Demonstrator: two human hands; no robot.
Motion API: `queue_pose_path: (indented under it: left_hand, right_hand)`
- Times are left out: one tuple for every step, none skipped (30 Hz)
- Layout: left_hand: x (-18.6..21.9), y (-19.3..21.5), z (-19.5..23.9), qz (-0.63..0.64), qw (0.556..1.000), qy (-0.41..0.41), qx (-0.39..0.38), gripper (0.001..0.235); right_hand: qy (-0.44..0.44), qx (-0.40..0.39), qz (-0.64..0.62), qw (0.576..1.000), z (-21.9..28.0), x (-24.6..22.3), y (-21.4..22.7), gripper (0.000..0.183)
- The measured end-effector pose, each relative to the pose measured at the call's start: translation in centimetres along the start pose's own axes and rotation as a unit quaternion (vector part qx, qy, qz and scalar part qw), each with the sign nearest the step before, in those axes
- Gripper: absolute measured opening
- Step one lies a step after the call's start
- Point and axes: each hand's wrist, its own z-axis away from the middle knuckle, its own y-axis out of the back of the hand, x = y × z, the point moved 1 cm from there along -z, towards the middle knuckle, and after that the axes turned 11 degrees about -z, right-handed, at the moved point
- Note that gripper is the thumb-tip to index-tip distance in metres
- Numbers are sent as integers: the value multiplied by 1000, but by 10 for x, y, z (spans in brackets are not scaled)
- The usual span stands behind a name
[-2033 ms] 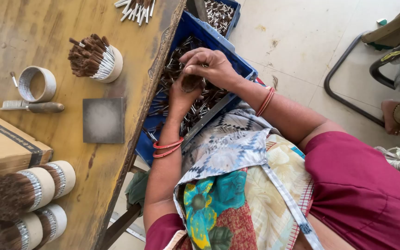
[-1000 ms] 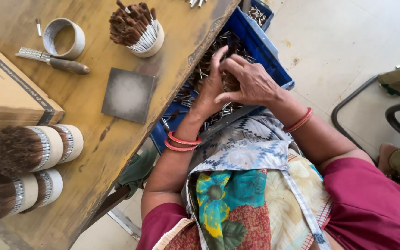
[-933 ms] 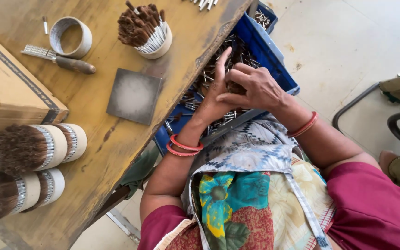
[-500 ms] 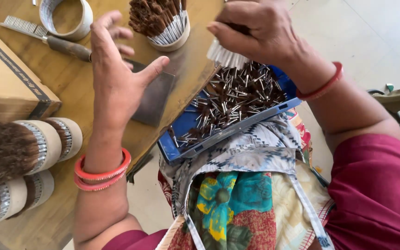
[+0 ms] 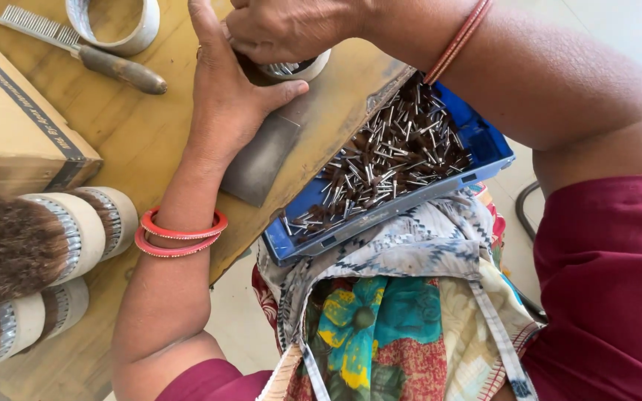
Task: Assembling industrial brushes by inserting metal pins and fiber bundles into brush heads.
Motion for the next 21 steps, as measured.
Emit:
queue_pose_path:
  left_hand:
    - [1, 1, -1, -6, 1000, 1, 2, 131]
    - [3, 1, -1, -11, 1000, 3, 3, 132]
    - [5, 1, -2, -10, 1000, 4, 3, 132]
    - [8, 1, -3, -27, 1000, -1, 8, 129]
    - [12, 1, -4, -45, 999, -6, 14, 127]
    - [14, 1, -3, -45, 999, -6, 12, 127]
    - [17, 1, -1, -40, 999, -7, 19, 124]
    - [19, 0, -1, -34, 999, -12, 26, 121]
    - [18, -1, -1, -32, 999, -15, 26, 121]
    - [17, -3, 2, -12, 999, -28, 31, 117]
    - [17, -5, 5, 7, 999, -41, 36, 113]
    - [18, -3, 4, 7, 998, -39, 39, 113]
    - [20, -2, 3, 5, 998, -51, 40, 108]
    - [23, -1, 2, 3, 997, -65, 37, 103]
    - [23, 0, 4, 3, 997, -65, 36, 103]
    - [23, 0, 3, 10, 997, -74, 33, 101]
    - [23, 0, 2, 17, 996, -83, 30, 99]
    - [24, -3, 2, 18, 996, -82, 31, 99]
    - [25, -5, 2, 32, 995, -85, 33, 99]
    - [25, -2, 3, 38, 995, -87, 35, 100]
    - [25, 1, 5, 33, 995, -84, 35, 100]
  right_hand:
    - [116, -10, 206, 972, 0, -8, 6, 18]
    - [226, -18, 400, 888, 1, -15, 11, 17]
    - [225, -19, 398, 889, 1, -21, 14, 17]
    - [249, 31, 430, 867, 2, -28, 18, 15]
    - [272, 80, 460, 841, 3, -34, 22, 16]
    - [271, 81, 460, 842, 6, -41, 21, 16]
    - [237, 83, 446, 859, 9, -47, 21, 17]
    - [202, 83, 433, 874, 12, -54, 22, 21]
    - [201, 82, 436, 874, 20, -62, 19, 21]
    - [115, 66, 353, 926, 26, -68, 17, 24]
    - [27, 49, 265, 963, 33, -74, 13, 28]
    - [30, 46, 265, 963, 37, -79, 14, 28]
    - [17, 62, 243, 968, 42, -83, 15, 27]
    - [2, 80, 220, 972, 48, -88, 15, 27]
    - [2, 81, 220, 972, 43, -99, 28, 27]
    - [-32, 79, 142, 986, 40, -109, 42, 23]
    - [-65, 79, 64, 993, 37, -118, 56, 25]
    - [-66, 77, 63, 993, 44, -113, 50, 25]
    - [-40, 85, 32, 995, 51, -108, 44, 16]
    - [-8, 95, -2, 995, 54, -101, 36, 12]
    - [-3, 97, -5, 995, 49, -104, 36, 12]
